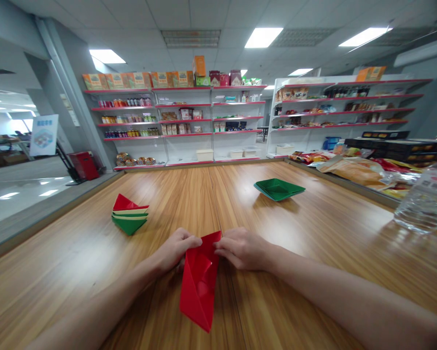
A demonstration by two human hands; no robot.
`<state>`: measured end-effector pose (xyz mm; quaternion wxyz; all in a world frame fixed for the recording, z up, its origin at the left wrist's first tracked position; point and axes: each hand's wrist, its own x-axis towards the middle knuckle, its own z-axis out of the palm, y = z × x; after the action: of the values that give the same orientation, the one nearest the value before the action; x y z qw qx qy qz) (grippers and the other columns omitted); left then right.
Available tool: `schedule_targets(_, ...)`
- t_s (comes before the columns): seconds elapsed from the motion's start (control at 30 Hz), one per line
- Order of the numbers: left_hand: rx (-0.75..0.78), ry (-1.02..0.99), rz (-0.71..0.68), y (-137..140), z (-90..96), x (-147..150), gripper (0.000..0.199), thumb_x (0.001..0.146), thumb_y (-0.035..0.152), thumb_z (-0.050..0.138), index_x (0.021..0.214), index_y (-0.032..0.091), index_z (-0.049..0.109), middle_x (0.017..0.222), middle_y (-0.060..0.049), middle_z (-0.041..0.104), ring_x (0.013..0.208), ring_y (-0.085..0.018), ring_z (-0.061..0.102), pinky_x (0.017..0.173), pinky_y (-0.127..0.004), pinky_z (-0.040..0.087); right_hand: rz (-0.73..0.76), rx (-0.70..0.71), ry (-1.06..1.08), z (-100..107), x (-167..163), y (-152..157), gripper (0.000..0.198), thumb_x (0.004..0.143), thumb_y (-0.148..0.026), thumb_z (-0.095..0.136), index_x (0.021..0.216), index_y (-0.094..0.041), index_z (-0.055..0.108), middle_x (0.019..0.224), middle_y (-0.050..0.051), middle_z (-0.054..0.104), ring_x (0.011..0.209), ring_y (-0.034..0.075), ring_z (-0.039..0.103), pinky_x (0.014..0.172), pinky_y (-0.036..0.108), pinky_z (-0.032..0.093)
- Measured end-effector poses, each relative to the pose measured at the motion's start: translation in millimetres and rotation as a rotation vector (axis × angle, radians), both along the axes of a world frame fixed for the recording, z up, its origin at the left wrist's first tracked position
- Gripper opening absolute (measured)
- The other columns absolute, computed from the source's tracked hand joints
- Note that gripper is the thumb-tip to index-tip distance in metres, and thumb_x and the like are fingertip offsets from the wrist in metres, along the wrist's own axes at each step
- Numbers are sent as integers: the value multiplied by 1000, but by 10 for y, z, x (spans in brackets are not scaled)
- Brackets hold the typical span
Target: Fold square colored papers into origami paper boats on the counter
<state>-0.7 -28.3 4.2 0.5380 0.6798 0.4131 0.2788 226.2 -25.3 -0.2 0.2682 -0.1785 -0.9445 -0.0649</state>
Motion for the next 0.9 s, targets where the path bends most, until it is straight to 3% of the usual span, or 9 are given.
schedule_targets(0.17, 48, 25, 10, -16, -11, 21, 41, 78, 43, 51, 48, 15, 51, 40, 2, 42, 37, -8, 35, 41, -23, 19, -35, 175, -2, 12, -4, 17, 23, 94, -20, 43, 77, -15, 58, 62, 2, 58, 55, 13, 50, 50, 27, 33)
schedule_targets(0.37, 40, -52, -36, -52, 47, 86, 44, 79, 47, 53, 48, 15, 46, 44, 3, 40, 41, -8, 33, 43, -23, 20, -88, 202, -46, 47, 5, 6, 23, 95, -18, 41, 77, -16, 56, 66, 1, 58, 59, 13, 50, 51, 26, 31)
schedule_targets(0.53, -328, -325, -8, -104, 123, 148, 39, 84, 52, 48, 80, 14, 59, 70, -3, 61, 62, -15, 57, 55, -23, 41, -194, 213, -38, 77, 28, -7, 23, 95, -15, 38, 81, -15, 56, 69, 2, 60, 60, 13, 50, 51, 26, 29)
schedule_targets(0.67, -510, -485, 7, -153, 200, 182, 33, 84, 43, 55, 103, 15, 59, 89, -7, 65, 72, -17, 63, 64, -27, 47, -282, 235, -36, 88, 15, -14, 20, 93, -11, 39, 81, -15, 55, 68, 2, 60, 59, 14, 49, 51, 27, 28)
schedule_targets(0.77, -545, -573, -10, -196, 181, 236, 37, 82, 36, 61, 112, 15, 54, 91, -9, 66, 73, -19, 65, 73, -34, 49, -309, 229, -37, 101, -12, -28, 20, 92, -10, 39, 80, -15, 55, 69, 3, 59, 59, 14, 49, 52, 28, 29)
schedule_targets(0.9, -468, -664, 115, -239, 90, 333, 53, 74, 21, 71, 121, 16, 45, 99, -10, 65, 79, -21, 66, 81, -38, 49, -292, 211, -17, 123, -38, -45, 18, 92, -13, 40, 80, -15, 54, 70, 3, 60, 60, 15, 50, 52, 27, 31)
